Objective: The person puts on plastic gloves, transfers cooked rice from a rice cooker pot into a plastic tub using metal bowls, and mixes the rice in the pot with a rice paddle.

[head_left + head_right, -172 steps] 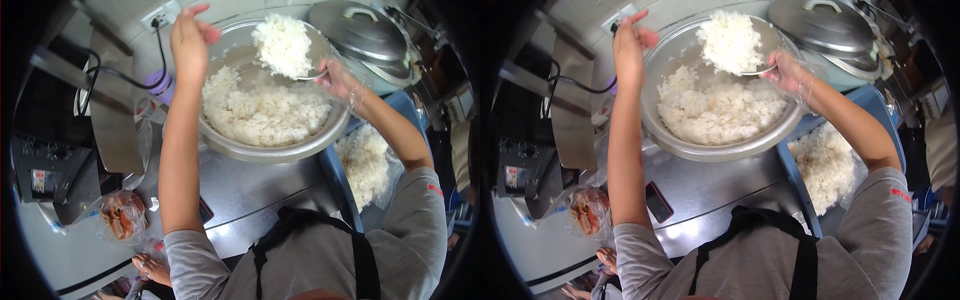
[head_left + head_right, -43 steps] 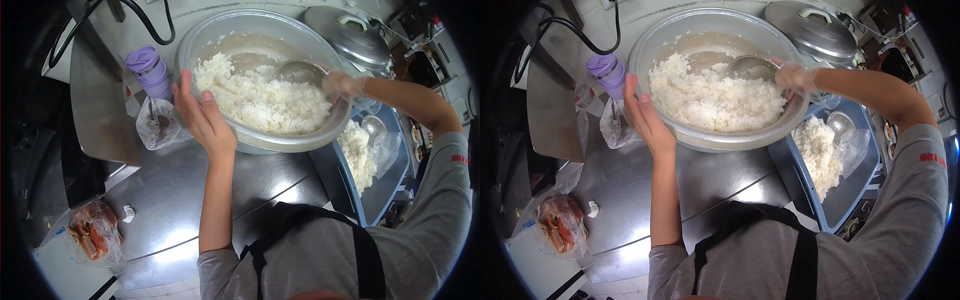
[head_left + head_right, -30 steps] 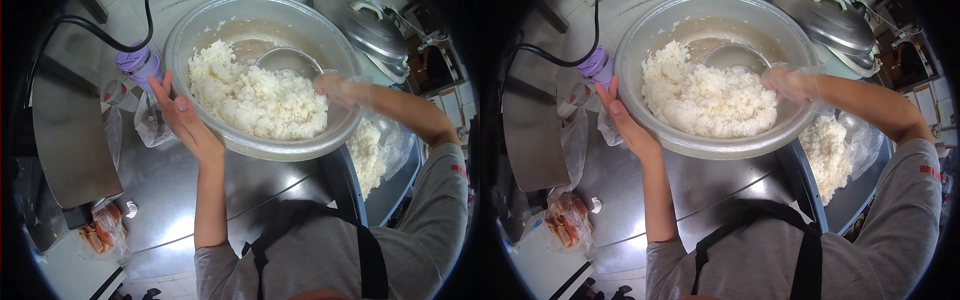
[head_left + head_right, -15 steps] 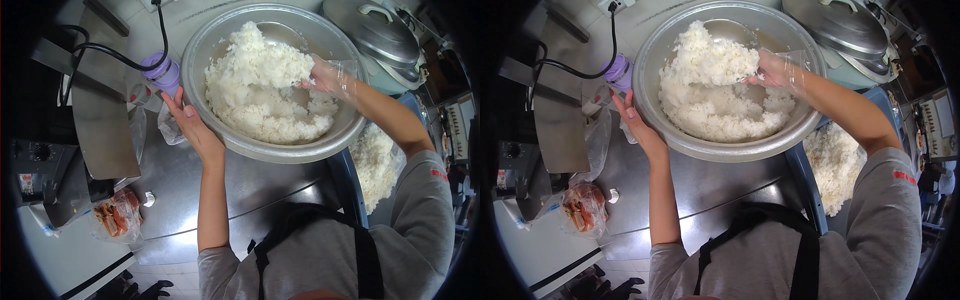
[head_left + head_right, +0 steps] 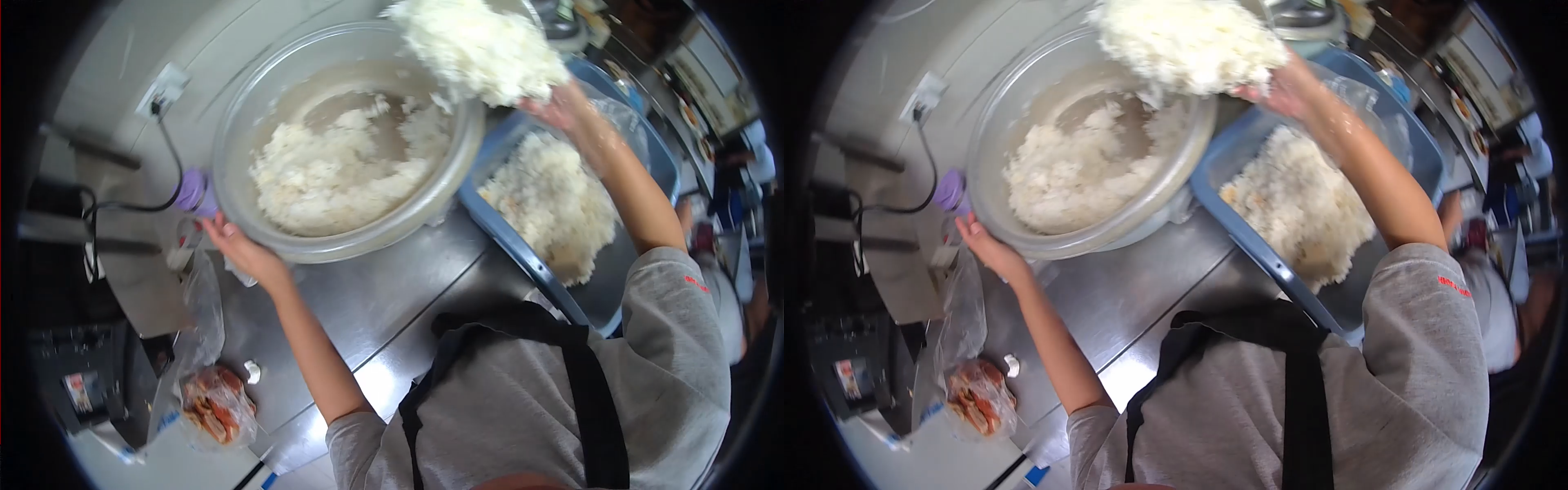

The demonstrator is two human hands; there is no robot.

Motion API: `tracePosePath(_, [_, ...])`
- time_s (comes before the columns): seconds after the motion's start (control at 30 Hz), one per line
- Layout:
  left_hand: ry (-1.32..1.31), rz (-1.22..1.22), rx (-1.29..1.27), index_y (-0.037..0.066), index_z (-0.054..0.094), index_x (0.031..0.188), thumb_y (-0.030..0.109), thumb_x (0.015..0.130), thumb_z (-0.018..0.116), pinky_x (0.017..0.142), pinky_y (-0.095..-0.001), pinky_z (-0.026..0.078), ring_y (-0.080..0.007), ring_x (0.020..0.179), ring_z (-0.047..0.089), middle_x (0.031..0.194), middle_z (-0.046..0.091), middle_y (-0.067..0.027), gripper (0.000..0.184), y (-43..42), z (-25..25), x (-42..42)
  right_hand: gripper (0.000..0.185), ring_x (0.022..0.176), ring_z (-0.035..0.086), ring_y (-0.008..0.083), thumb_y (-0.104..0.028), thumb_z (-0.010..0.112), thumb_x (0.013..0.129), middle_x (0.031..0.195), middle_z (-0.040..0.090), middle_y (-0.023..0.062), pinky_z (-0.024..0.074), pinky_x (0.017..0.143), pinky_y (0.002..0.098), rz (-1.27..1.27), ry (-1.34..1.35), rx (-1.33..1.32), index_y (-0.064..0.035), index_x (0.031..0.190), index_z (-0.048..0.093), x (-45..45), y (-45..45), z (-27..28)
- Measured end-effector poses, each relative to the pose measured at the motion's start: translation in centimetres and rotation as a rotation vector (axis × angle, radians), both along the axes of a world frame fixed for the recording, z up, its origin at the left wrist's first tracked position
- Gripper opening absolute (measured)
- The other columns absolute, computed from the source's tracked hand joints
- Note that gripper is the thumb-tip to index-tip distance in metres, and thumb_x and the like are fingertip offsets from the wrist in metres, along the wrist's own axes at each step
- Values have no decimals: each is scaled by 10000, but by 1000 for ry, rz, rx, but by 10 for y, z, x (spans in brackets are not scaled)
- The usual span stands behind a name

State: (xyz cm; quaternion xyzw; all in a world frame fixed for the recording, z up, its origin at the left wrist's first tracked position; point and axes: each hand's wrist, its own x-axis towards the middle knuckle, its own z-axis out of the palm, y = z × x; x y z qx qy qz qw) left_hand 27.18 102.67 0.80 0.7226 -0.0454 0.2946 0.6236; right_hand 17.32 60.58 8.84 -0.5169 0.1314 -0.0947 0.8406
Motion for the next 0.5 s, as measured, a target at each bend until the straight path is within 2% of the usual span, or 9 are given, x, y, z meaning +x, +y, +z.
tracePosePath(0.07, [-12,-19,18,-31,246,1398,356,967,360,1018,-356,301,-264,1211,404,1332,399,-183,591,0,-2,1,334,698,648,237,-222,415,936,942,633,157,509,426,271,179,-121,-30,-19,1196,465,-59,-54,-3])
tracePosePath(0.13, [-5,0,-48,-29,267,1392,340,962,380,1017,-353,304,-254,1207,404,1332,400,-176,579,-2,0,0,342,821,641,222,-174,424,927,1006,616,172,560,610,315,-340,-50,-195,4,1216,460,-103,-74,-13])
tracePosePath(0.17, [-12,-32,-110,-23,269,1394,335,958,382,1019,-351,303,-249,1210,402,1333,399,-169,576,-2,-1,3,342,821,641,222,-174,424,927,1006,616,172,560,610,315,-362,-45,-193,4,1216,460,-129,-87,-26])
tracePosePath(0.23, [4,-35,-110,-23,273,1392,333,956,380,1019,-351,303,-247,1211,401,1334,399,-166,573,-7,6,-2,382,1040,584,242,-86,465,890,1160,573,153,518,842,351,-687,32,-1164,-18,1266,451,-178,-104,-49])
tracePosePath(0.27, [15,-18,-113,-22,278,1391,331,954,379,1020,-351,303,-244,1211,400,1335,399,-163,571,-10,8,-5,531,1188,494,233,18,538,800,1302,502,100,442,965,357,-639,-195,-1490,-60,1313,425,-168,-55,0])
tracePosePath(0.33, [20,-30,-119,-21,288,1388,325,949,378,1021,-352,303,-247,1222,394,1346,392,-166,566,-11,9,-7,717,1222,472,236,121,573,688,1333,490,53,394,1016,347,-472,-162,-1597,-137,1339,417,-184,-56,-27])
tracePosePath(0.37, [39,-31,-125,-24,292,1385,322,948,378,1025,-354,299,-252,1229,392,1352,387,-171,564,-12,10,-9,768,1205,485,256,169,563,661,1326,490,77,392,1017,339,-418,-48,-1733,-167,1337,422,-190,-54,-35])
tracePosePath(0.4, [52,-28,-133,-27,295,1383,319,946,379,1028,-356,295,-256,1236,389,1359,382,-176,563,-12,13,-9,762,1192,487,284,165,566,669,1311,498,80,400,1008,346,-385,24,-1784,-195,1327,434,-194,-55,-47])
tracePosePath(0.5, [31,-3,-17,-34,297,1379,309,944,377,1037,-358,284,-268,1253,378,1375,365,-189,560,-4,9,-4,752,1184,496,283,181,538,669,1301,507,79,404,999,348,-449,8,-1706,-179,1321,433,-195,-63,-55])
